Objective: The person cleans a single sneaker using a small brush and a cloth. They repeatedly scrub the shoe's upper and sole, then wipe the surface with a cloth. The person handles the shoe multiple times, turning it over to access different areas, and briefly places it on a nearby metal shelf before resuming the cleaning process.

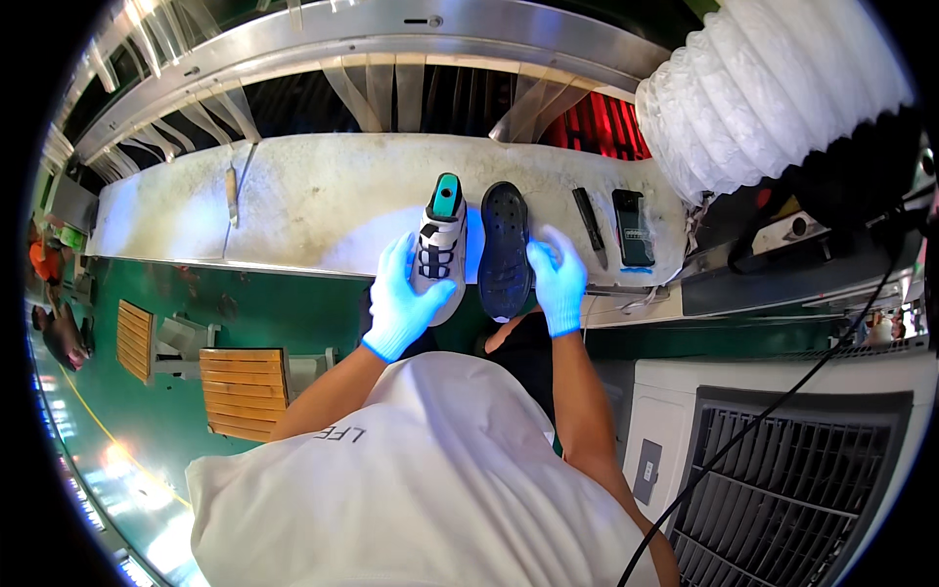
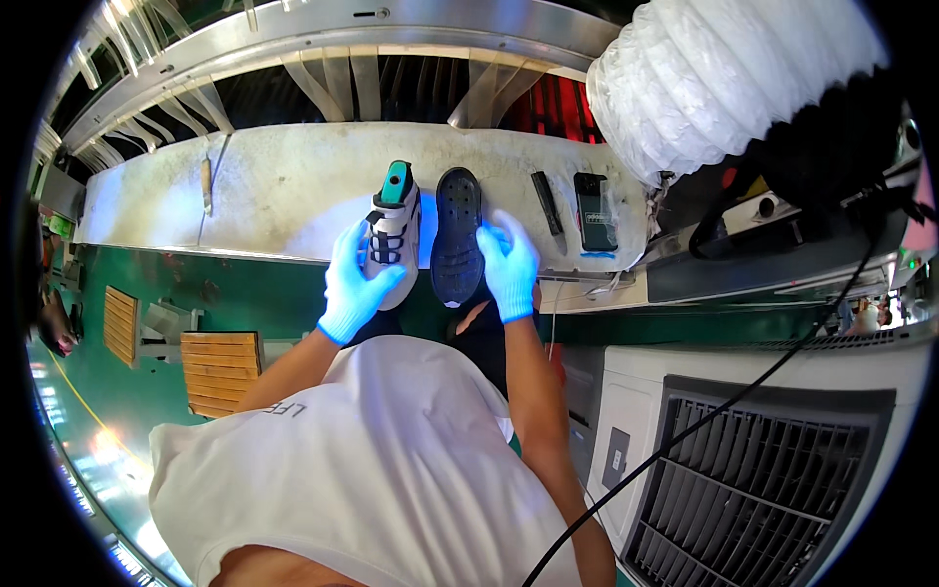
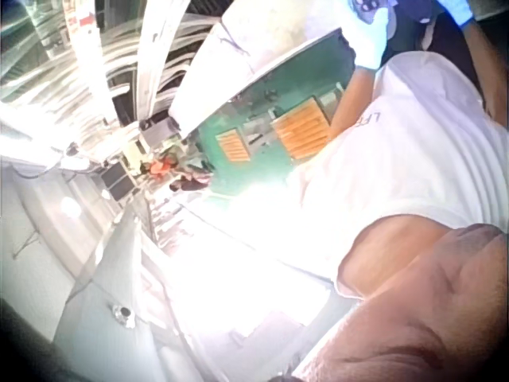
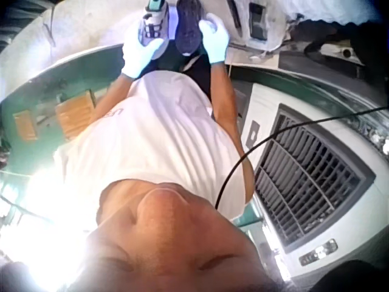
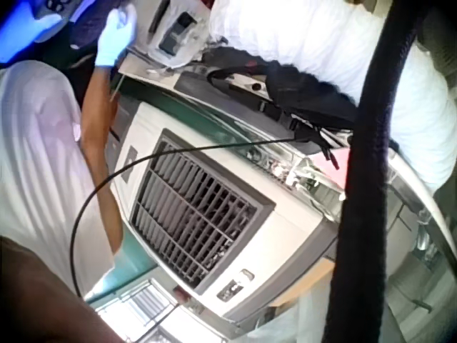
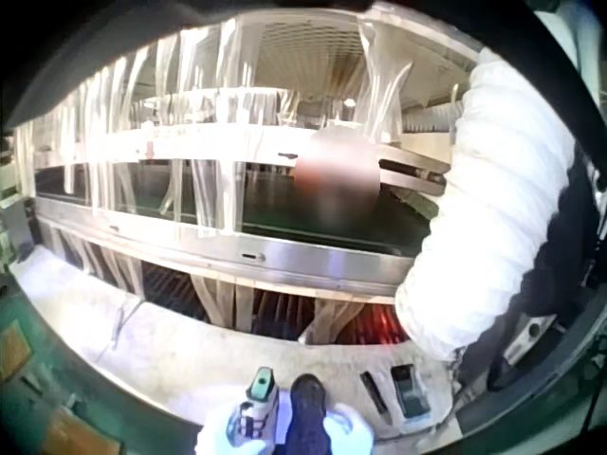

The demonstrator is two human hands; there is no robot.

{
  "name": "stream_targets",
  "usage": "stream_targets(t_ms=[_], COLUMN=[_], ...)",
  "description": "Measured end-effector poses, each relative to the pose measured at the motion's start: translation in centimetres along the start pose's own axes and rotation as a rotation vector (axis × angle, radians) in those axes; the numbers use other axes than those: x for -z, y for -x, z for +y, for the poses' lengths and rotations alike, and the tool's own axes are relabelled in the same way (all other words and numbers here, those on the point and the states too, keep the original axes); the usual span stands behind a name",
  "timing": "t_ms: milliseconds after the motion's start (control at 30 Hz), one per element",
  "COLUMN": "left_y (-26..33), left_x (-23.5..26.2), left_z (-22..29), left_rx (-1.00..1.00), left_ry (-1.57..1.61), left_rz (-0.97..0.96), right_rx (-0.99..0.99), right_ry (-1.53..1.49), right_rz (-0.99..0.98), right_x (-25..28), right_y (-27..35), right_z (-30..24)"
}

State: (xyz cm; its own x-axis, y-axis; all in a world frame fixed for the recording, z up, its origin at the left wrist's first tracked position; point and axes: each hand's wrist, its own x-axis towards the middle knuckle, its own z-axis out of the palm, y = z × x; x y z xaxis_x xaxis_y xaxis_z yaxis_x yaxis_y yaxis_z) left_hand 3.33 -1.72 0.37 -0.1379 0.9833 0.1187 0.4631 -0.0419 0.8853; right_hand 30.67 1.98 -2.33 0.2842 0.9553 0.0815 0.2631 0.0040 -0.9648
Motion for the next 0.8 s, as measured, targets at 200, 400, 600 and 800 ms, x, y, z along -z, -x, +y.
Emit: stream_targets(t_ms=[200, 400, 600, 800], left_y=[4.1, -2.6, -5.4, -3.8], left_x=[4.0, 2.5, 6.6, 3.7], left_z=[-2.6, -2.7, 10.7, 10.7], left_rx=[-0.707, -1.144, -0.623, -0.453], left_ry=[-0.256, -0.301, -0.016, 0.104], left_rz=[-0.173, -0.078, -0.238, -0.207], right_rx=[0.509, 0.617, 0.645, 0.226], right_ry=[0.511, 0.680, 0.176, -0.220], right_rz=[-0.221, 0.000, 0.076, -0.016], right_x=[3.8, 0.2, 2.3, 2.1], right_y=[8.5, 7.3, 8.1, 9.6], right_z=[-2.3, 2.5, -8.8, -12.6])
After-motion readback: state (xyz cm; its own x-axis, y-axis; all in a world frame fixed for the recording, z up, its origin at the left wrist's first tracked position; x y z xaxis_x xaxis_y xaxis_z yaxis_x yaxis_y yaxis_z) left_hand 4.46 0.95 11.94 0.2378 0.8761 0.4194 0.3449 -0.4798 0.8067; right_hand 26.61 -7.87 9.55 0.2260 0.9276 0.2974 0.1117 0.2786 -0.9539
